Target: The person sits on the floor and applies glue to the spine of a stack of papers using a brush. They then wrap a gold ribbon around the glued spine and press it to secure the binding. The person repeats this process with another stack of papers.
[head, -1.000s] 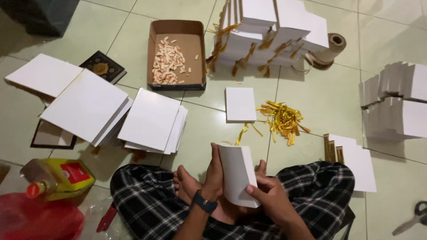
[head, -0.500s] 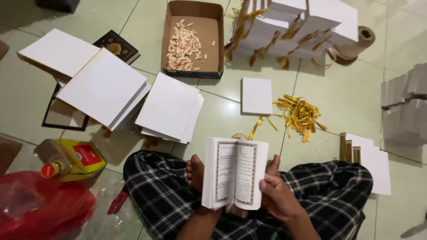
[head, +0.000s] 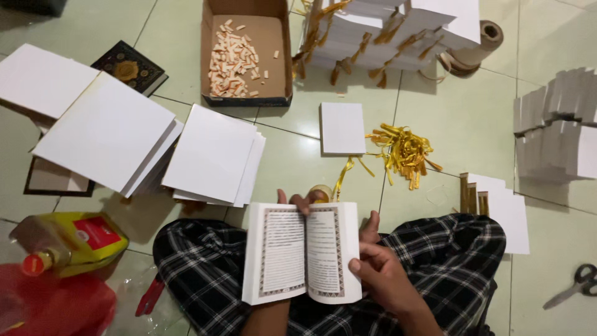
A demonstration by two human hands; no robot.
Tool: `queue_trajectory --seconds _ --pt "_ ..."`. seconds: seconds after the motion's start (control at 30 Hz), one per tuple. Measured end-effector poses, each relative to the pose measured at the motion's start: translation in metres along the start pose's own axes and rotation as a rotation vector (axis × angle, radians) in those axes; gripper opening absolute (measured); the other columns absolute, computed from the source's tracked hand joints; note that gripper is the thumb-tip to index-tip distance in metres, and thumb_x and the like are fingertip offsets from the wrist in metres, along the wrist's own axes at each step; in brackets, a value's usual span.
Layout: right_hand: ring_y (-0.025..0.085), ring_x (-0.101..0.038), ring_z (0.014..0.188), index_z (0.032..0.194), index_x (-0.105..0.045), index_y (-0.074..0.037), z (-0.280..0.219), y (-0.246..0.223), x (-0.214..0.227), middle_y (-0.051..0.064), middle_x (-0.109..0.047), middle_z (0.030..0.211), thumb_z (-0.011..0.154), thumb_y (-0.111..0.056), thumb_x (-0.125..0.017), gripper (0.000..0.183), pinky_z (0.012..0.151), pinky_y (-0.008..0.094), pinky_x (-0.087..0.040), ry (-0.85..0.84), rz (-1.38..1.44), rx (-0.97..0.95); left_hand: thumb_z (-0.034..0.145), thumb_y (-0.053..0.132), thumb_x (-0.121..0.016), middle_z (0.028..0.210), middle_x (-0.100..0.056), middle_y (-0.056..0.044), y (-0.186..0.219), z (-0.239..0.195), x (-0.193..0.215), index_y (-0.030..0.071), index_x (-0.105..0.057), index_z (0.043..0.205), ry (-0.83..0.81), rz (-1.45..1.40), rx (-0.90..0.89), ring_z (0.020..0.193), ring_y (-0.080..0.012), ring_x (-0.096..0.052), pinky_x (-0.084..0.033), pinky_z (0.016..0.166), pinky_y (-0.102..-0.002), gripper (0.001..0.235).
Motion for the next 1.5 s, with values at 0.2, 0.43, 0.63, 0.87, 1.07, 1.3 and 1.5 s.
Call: queue_trajectory --seconds 0.2,0.43,0.63,0.87,1.07,1.3,1.5 --pt "0.029 -0.079 0.086 0.114 -0.078 0.005 0.008 -0.017 -0.005 0.02 -0.084 0.104 0.082 -0.018 -0.077 0.039 0.07 0.041 -0.064 0.015 -0.075 -0.031 0.107 0.041 -0.031 0.057 -0.043 -0.005 0.038 -0.035 -0.016 0.018 -0.034 0.073 -0.15 -0.109 -0.016 0.05 -0.0167 -0.041 -0.035 0.058 -0.03 0.041" --pt "0.029 -0.071 0.072 0.105 -0.074 0.005 0.086 -0.031 0.021 0.021 -0.071 0.084 0.091 -0.029 -0.077 0.037 0.065 0.04 -0.061 0.23 -0.185 0.121 0.11 0.039 -0.03 0.051 -0.046 -0.006 0.095 -0.069 -0.029 0.016 -0.034 0.069 -0.298 -0.249 -0.046 0.045 -0.016 -0.042 -0.036 0.054 -0.028 0.047" --pt "0.044 -0.072 0.102 0.105 -0.079 -0.004 0.158 -0.015 0.041 0.019 -0.075 0.1 0.091 -0.032 -0.077 0.032 0.084 0.058 -0.057 0.409 -1.002 -0.004 0.112 0.038 -0.03 0.046 -0.049 -0.007 0.178 -0.103 -0.041 0.015 -0.035 0.066 -0.417 -0.355 -0.095 0.04 -0.0155 -0.042 -0.037 0.05 -0.027 0.052" --pt "0.039 -0.076 0.087 0.092 -0.081 -0.005 0.159 -0.014 0.04 0.017 -0.078 0.089 0.09 -0.018 -0.075 0.015 0.077 0.051 -0.058 0.468 -0.979 -0.029 0.115 0.033 -0.015 0.066 -0.053 -0.008 0.214 -0.133 -0.043 0.011 -0.041 0.08 -0.421 -0.112 -0.425 0.06 -0.0114 -0.052 -0.046 0.065 -0.021 0.049" --pt "0.027 -0.07 0.078 0.109 -0.064 0.002 0.112 -0.051 0.057 0.016 -0.068 0.088 0.094 -0.022 -0.074 0.029 0.076 0.037 -0.057 0.527 -0.269 0.171 0.096 0.071 -0.012 0.107 -0.046 -0.016 0.148 -0.093 -0.046 0.004 -0.043 0.113 -0.893 -0.619 -0.607 0.105 -0.031 -0.049 -0.042 0.084 -0.037 0.076" --pt "0.028 -0.078 0.082 0.106 -0.07 -0.001 0.061 -0.149 0.041 0.02 -0.076 0.101 0.095 -0.017 -0.074 0.019 0.074 0.04 -0.059 0.553 -0.771 0.189 0.109 0.036 -0.032 0.1 -0.074 -0.01 0.126 -0.081 -0.074 0.014 -0.042 0.063 -0.792 -0.637 -0.147 0.08 -0.0216 -0.069 -0.05 0.071 -0.03 0.052" --pt "0.038 -0.074 0.088 0.108 -0.075 -0.002 0.052 -0.163 0.04 0.021 -0.069 0.096 0.098 -0.009 -0.07 0.013 0.082 0.049 -0.058 0.645 -1.116 0.34 0.11 0.034 -0.035 0.1 -0.074 -0.01 0.126 -0.083 -0.069 0.013 -0.041 0.063 -0.741 -0.604 -0.104 0.076 -0.0202 -0.069 -0.051 0.067 -0.029 0.051"
Point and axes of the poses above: each hand's wrist, its own z-axis towards the middle knuckle, its own x-axis out of the back of the hand, y = z × x, the point moved 5 cm from there along z, towards the middle knuckle
